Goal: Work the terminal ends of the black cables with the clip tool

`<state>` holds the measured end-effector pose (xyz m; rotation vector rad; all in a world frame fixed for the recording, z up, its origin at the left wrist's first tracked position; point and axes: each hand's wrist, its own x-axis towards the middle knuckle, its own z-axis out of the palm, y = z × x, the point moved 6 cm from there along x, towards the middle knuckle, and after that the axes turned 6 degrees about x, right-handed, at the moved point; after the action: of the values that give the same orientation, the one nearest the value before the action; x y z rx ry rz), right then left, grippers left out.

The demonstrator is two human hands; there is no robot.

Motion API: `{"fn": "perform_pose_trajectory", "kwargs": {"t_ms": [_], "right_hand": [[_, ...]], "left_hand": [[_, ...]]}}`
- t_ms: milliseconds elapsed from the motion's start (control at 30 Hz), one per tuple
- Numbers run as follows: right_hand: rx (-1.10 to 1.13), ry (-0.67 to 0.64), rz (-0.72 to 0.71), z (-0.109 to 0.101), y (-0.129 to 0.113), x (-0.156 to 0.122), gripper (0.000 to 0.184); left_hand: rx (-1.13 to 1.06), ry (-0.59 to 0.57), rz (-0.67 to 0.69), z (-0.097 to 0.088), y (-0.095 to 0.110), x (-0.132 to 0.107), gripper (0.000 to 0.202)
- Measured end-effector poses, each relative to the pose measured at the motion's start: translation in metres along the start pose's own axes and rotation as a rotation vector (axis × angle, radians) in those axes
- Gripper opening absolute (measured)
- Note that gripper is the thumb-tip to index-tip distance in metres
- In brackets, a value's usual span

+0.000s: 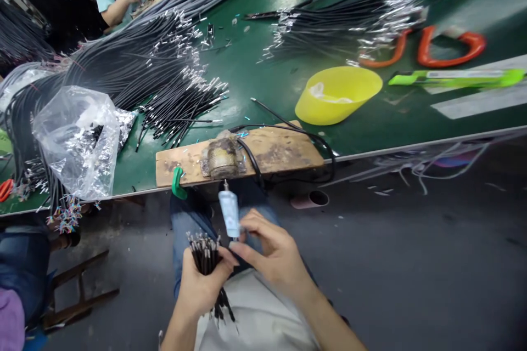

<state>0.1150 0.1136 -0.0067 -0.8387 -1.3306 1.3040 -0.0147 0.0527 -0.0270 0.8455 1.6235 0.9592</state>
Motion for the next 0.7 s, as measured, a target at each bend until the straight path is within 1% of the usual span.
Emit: {"fn": "perform_pose_trajectory", "kwargs": {"t_ms": [33, 100, 200, 300, 367, 433, 500, 600, 700], "right_hand": [[-0.077, -0.054, -0.055, 0.003, -0.007, 0.002, 0.013], [-0.171, -0.138, -0.119, 0.007, -0.017, 0.004, 0.015], [-0.193, -0.156, -0.156, 0.005, -0.023, 0.004, 0.021], [-0.185, -0.193, -0.172, 0.006, -0.022, 0.002, 0.016], [-0.179, -0.190, -0.176, 0.006, -0.021, 0.001, 0.013], [-0.179, -0.151, -0.158, 0.005, -0.018, 0.001, 0.013], [-0.176, -0.119, -0.103, 0.003, -0.013, 0.001, 0.012], [-0.133, -0.115, -0.005, 0.003, -0.005, 0.000, 0.012], [-0.091, -0.126, 0.047, 0.005, -0.001, -0.001, 0.013]], "left_hand": [[-0.001, 0.008, -0.027, -0.001, -0.004, -0.002, 0.021], [-0.006, 0.028, -0.075, -0.003, -0.010, -0.005, 0.023], [-0.017, 0.043, -0.114, -0.005, -0.017, -0.010, 0.027], [-0.035, 0.039, -0.133, -0.003, -0.020, -0.012, 0.029], [-0.055, 0.026, -0.143, 0.000, -0.021, -0.013, 0.032], [-0.079, 0.015, -0.152, 0.004, -0.022, -0.012, 0.034], [-0.101, 0.012, -0.154, 0.006, -0.022, -0.012, 0.035], [-0.122, 0.033, -0.137, 0.005, -0.020, -0.011, 0.037], [-0.134, 0.062, -0.124, 0.002, -0.019, -0.009, 0.035]]}}
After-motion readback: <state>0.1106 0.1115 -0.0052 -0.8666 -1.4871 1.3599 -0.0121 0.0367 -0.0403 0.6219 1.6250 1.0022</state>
